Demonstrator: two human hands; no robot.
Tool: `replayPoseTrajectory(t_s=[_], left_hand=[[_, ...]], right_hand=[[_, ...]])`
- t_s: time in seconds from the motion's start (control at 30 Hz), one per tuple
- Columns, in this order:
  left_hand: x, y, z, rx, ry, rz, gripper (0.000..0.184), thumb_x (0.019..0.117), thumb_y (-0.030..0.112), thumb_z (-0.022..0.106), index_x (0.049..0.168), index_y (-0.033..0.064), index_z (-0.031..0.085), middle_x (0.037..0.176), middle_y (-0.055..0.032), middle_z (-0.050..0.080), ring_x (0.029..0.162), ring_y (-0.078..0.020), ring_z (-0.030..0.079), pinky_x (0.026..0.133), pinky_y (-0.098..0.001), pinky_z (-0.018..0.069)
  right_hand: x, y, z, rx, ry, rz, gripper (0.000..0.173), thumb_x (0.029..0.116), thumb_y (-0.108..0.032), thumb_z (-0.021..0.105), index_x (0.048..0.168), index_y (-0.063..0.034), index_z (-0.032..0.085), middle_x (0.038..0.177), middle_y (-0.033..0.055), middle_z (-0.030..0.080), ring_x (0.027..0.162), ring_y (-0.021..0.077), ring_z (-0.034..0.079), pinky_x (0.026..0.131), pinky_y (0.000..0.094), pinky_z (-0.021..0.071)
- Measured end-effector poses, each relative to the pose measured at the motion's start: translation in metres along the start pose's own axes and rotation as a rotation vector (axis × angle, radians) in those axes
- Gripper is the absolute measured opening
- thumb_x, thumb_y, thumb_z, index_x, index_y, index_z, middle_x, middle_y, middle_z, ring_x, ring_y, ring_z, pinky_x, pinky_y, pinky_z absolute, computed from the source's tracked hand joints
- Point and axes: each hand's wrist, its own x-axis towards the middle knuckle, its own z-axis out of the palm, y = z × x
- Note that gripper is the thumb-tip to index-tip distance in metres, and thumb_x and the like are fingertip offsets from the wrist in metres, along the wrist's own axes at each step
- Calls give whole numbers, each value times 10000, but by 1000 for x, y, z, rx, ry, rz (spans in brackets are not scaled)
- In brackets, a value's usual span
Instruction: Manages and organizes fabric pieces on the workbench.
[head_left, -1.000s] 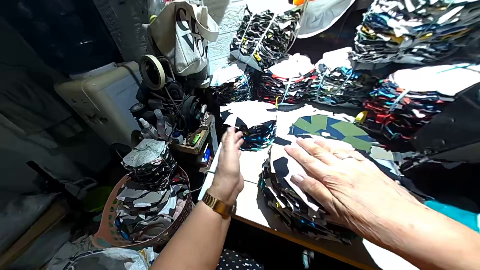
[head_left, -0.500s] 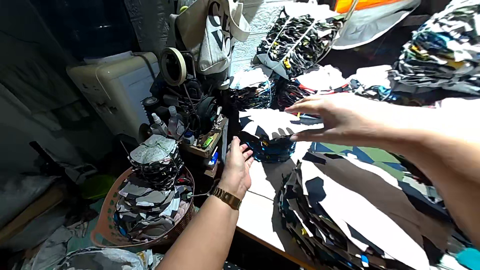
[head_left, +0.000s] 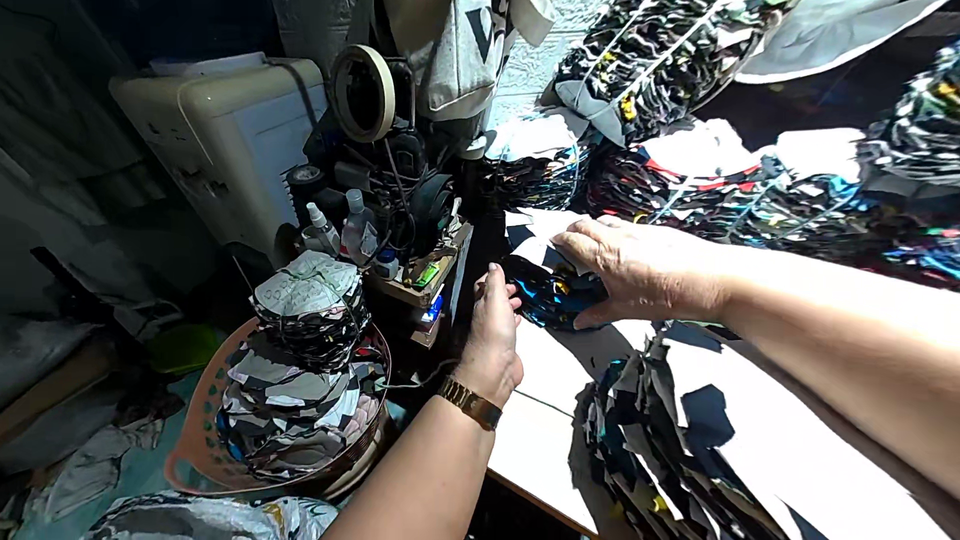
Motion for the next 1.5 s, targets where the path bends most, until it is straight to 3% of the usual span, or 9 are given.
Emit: replayPoseTrajectory(t_s=[0.23,0.37,0.53,0.77,0.87,1.0,1.17,1.33,1.5], left_hand=[[7,2,0,-51,-10,-99,664,1098,526,318,1609,105,272,1603,-176,369,1412,-310,456,1129,-474,402],[9,-2,1,-16,-11,-100,662,1098,524,322,1606,102,272,1574,-195,402,1367,-315,500,1092,-456,435],[9,1,4,-4,-9,-66,624,1103,514,318,1591,128,279,1516,-200,472,1313,-306,548,1064,-450,458],[7,16,9,-132,-52,-101,691,1099,528,312,1627,109,160,1535,-248,412,1274,-341,565,1040,-431,484],[8,23,10,-176,-64,-119,706,1098,517,336,1627,94,140,1555,-255,378,1285,-353,558,1048,-434,484],[10,27,4,-112,-113,-102,668,1098,476,377,1601,82,180,1465,-266,472,1197,-347,610,999,-431,512],[9,25,-3,-38,-87,-70,618,1101,467,383,1583,105,245,1347,-220,568,1083,-292,653,952,-406,526],[2,8,0,-228,-48,-105,494,1109,335,387,1460,-12,397,1319,-192,568,1115,-263,628,969,-377,513],[-4,20,22,-428,-100,-232,633,1108,433,325,1589,31,236,1578,-227,372,1413,-345,454,1145,-437,404]], right_hand=[[3,-6,-8,-13,-50,25,701,682,-362,898,1235,-27,628,1158,176,647,1078,394,641,853,548,551],[3,-10,-5,1,-50,62,738,679,-377,900,1257,-9,626,1169,193,642,1071,421,633,848,568,548],[3,-10,-6,16,-58,58,875,685,-599,862,1265,8,615,1161,212,637,1055,432,633,847,579,540],[4,-11,-7,12,-52,77,876,647,-525,927,1263,15,618,1158,213,643,1066,427,636,862,571,542],[4,-4,-1,26,16,46,730,669,-378,936,1214,13,647,1110,215,667,1016,428,663,860,580,549],[3,9,5,78,137,-60,533,727,-297,813,1143,7,679,1005,191,689,892,396,691,780,579,560],[4,11,3,110,105,-35,458,770,-209,761,1173,-10,676,1022,180,693,893,380,696,770,586,559],[5,13,-1,143,113,-10,332,833,-165,731,1132,-25,693,987,162,714,840,352,710,725,586,559],[3,9,-8,174,103,26,189,887,-139,683,1044,-34,678,848,128,686,753,305,688,670,540,542]])
